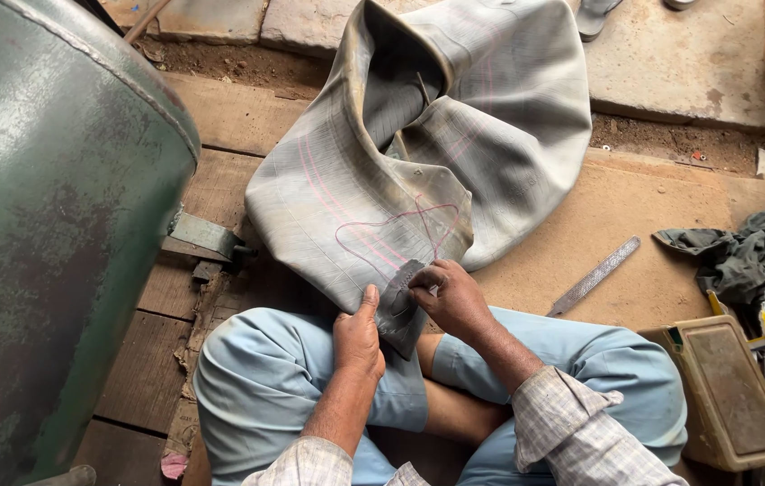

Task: The person sits cross-legged on the ground and hand-stitches a dark rubber patch onto a large tire inner tube marked with pink chalk lines, using a needle and thread, repeatedly pulling stitches through the patch and tube.

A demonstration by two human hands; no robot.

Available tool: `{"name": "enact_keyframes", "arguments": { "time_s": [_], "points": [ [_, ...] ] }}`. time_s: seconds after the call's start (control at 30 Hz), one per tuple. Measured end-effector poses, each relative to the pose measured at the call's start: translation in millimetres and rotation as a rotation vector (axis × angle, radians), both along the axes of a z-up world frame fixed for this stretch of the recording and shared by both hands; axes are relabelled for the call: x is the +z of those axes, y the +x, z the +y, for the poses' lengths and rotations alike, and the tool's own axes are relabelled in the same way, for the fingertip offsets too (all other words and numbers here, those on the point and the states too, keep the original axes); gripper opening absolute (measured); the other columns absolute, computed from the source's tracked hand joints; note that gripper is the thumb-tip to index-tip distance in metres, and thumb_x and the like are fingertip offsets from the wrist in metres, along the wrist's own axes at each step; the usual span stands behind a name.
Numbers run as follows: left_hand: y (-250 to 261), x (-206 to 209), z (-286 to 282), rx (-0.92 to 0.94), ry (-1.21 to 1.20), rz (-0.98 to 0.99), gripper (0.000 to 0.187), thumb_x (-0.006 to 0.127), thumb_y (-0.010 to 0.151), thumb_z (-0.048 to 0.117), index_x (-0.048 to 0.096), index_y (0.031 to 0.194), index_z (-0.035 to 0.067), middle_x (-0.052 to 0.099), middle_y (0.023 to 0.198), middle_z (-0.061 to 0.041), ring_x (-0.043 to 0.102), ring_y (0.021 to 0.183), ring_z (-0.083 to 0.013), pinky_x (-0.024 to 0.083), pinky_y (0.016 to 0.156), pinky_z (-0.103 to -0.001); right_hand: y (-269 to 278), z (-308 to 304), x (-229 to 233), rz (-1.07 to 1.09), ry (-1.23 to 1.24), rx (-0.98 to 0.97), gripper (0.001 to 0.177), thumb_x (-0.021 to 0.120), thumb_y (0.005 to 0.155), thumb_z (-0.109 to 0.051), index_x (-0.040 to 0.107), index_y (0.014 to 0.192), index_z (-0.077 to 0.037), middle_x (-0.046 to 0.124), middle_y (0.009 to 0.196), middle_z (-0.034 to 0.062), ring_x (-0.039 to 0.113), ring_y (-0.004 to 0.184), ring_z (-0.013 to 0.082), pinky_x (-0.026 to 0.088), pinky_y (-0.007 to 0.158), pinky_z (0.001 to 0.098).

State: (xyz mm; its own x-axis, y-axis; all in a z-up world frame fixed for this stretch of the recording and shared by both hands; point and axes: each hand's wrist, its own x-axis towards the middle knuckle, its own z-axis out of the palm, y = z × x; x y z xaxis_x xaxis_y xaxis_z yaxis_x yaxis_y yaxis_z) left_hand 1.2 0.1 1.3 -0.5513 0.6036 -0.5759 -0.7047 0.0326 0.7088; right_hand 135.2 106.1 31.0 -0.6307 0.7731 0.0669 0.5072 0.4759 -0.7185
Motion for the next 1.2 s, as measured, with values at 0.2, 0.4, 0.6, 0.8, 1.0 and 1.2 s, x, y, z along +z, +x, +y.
{"name": "enact_keyframes", "arguments": {
  "time_s": [0.2, 0.4, 0.6, 0.8, 1.0, 1.2],
  "points": [
    [5.6, 31.5, -4.3, -0.043, 0.019, -0.046, 0.039, 0.074, 0.091, 0.022, 0.069, 0.117, -0.006, 0.074, 0.115, -0.013, 0.068, 0.105, -0.0193, 0.053, 0.095, -0.032, -19.3, 8.9, 24.1, 0.029, -0.107, 0.026, 0.013, 0.076, 0.084, -0.018, 0.076, 0.093, -0.009, 0.074, 0.096, 0.0063, 0.069, 0.094, 0.0242, 0.056, 0.084, 0.0363],
    [13.8, 25.4, -3.2, -0.118, 0.099, -0.027, 0.041, 0.077, 0.078, -0.005, 0.070, 0.118, -0.002, 0.074, 0.112, -0.011, 0.069, 0.101, -0.0210, 0.053, 0.093, -0.033, -37.4, 28.3, 29.7, -0.060, -0.255, 0.088, 0.020, 0.075, 0.082, -0.017, 0.071, 0.099, -0.008, 0.077, 0.093, 0.0097, 0.077, 0.088, 0.0245, 0.061, 0.078, 0.0364],
    [12.3, 20.1, -1.9, -0.132, 0.031, 0.037, 0.044, 0.075, 0.075, -0.003, 0.068, 0.118, 0.001, 0.074, 0.109, -0.007, 0.068, 0.099, -0.0190, 0.051, 0.094, -0.032, -59.4, 49.4, 21.7, -0.325, -0.033, 0.379, 0.013, 0.071, 0.083, -0.019, 0.078, 0.092, -0.012, 0.077, 0.088, 0.0078, 0.075, 0.083, 0.0266, 0.059, 0.076, 0.0399],
    [12.9, 4.6, -0.3, -0.128, -0.016, -0.010, 0.042, 0.077, 0.073, 0.002, 0.070, 0.113, -0.005, 0.073, 0.103, -0.011, 0.068, 0.093, -0.0219, 0.051, 0.090, -0.034, -79.9, 54.9, 27.2, -0.520, -0.044, 0.453, 0.011, 0.077, 0.079, -0.021, 0.078, 0.087, -0.013, 0.077, 0.084, 0.0088, 0.074, 0.083, 0.0281, 0.057, 0.075, 0.0421],
    [12.8, -2.8, 0.4, -0.121, 0.004, -0.010, 0.039, 0.077, 0.072, 0.001, 0.071, 0.110, -0.006, 0.073, 0.100, -0.011, 0.068, 0.090, -0.0223, 0.051, 0.088, -0.034, -87.5, 54.7, 16.5, -0.647, 0.022, 0.449, 0.011, 0.080, 0.077, -0.020, 0.079, 0.086, -0.013, 0.076, 0.084, 0.0091, 0.073, 0.085, 0.0286, 0.057, 0.076, 0.0424],
    [14.4, 0.1, 0.0, -0.118, 0.023, -0.004, 0.038, 0.076, 0.071, 0.000, 0.071, 0.108, -0.005, 0.073, 0.099, -0.009, 0.068, 0.088, -0.0217, 0.052, 0.086, -0.034, -90.5, 56.3, 15.5, -0.697, -0.013, 0.452, 0.016, 0.082, 0.078, -0.022, 0.078, 0.090, -0.013, 0.076, 0.087, 0.0093, 0.073, 0.087, 0.0283, 0.057, 0.078, 0.0423]
  ]
}}
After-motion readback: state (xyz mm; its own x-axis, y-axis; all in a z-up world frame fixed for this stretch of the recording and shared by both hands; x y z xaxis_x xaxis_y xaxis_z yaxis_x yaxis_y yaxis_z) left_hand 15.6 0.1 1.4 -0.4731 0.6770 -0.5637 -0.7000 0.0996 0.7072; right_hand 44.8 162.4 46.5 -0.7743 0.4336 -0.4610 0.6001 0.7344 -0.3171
